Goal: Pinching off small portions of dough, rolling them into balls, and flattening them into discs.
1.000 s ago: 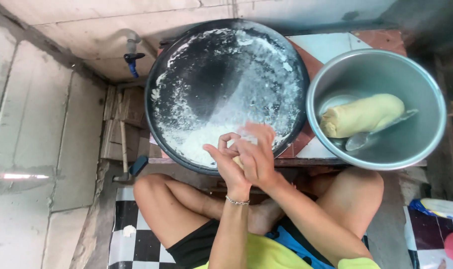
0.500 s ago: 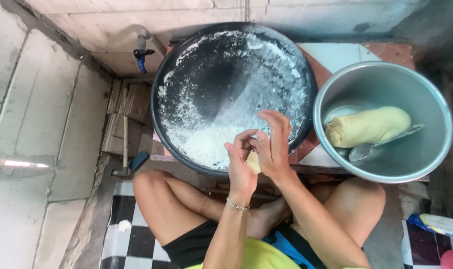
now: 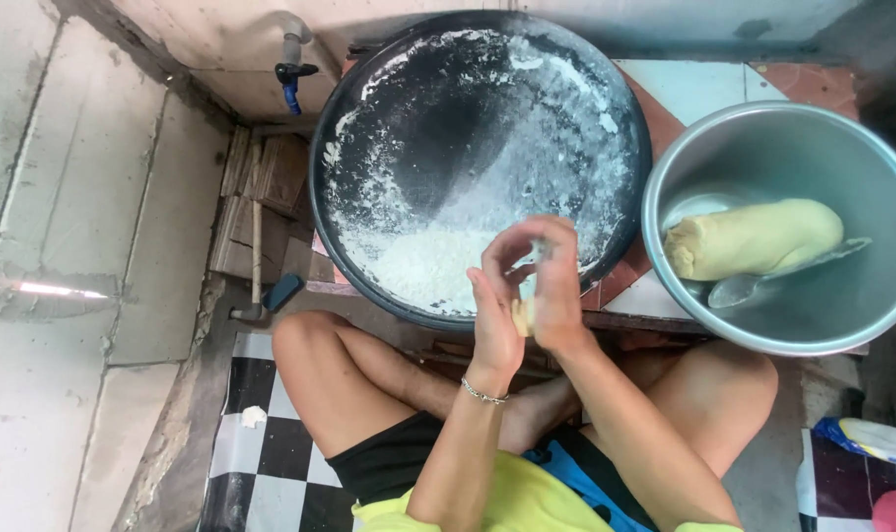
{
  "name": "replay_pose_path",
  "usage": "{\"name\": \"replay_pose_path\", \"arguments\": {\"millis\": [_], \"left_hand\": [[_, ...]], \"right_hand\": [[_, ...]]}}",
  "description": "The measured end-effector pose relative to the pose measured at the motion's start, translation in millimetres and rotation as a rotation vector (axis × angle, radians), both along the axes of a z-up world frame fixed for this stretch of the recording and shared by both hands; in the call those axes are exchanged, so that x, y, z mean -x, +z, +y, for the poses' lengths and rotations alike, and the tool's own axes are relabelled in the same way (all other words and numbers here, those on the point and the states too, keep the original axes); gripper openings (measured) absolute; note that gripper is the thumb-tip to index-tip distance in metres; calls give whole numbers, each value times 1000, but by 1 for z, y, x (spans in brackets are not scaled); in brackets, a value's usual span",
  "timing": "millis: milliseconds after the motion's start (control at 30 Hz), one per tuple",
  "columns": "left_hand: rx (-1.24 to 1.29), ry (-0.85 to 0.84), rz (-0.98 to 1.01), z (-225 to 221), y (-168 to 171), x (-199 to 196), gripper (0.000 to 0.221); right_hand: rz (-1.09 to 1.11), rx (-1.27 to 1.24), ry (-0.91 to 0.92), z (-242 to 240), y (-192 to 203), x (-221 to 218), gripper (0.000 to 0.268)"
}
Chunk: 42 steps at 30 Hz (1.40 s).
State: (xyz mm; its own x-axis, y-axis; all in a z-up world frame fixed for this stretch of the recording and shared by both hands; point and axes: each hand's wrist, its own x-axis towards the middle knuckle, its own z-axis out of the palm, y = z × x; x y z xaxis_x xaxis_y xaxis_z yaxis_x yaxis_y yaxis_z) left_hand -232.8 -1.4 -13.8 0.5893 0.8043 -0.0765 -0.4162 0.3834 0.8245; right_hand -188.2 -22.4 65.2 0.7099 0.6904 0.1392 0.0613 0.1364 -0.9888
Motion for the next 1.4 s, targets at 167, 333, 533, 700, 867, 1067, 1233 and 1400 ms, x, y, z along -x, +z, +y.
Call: {"name": "replay_pose_path", "arguments": {"millis": [167, 333, 533, 700, 867, 1067, 1233, 1400], "left_hand": [[142, 136, -27, 1, 4, 9, 73], [523, 177, -288, 3, 12, 17, 84], [201, -71, -179, 1, 11, 8, 85], [-18, 9, -22, -2, 12, 16, 85], [342, 76, -236, 4, 2, 22, 71], [497, -27, -414, 5, 10, 12, 87], [127, -53, -73, -8, -14, 11, 76], [362, 85, -63, 0, -44, 19, 54]], "right_hand": [[-867, -238, -77, 6, -42, -22, 38], [-741, -441, 122, -4, -71, -12, 91], [-36, -623, 318, -2, -54, -15, 92], [-852, -184, -15, 0, -58, -33, 28], [-838, -356, -38, 2, -41, -1, 48], [-359, -552, 165, 2, -45, -9, 82], [-333, -252, 128, -5, -43, -13, 49], [-770, -317, 189, 6, -1, -18, 62]]}}
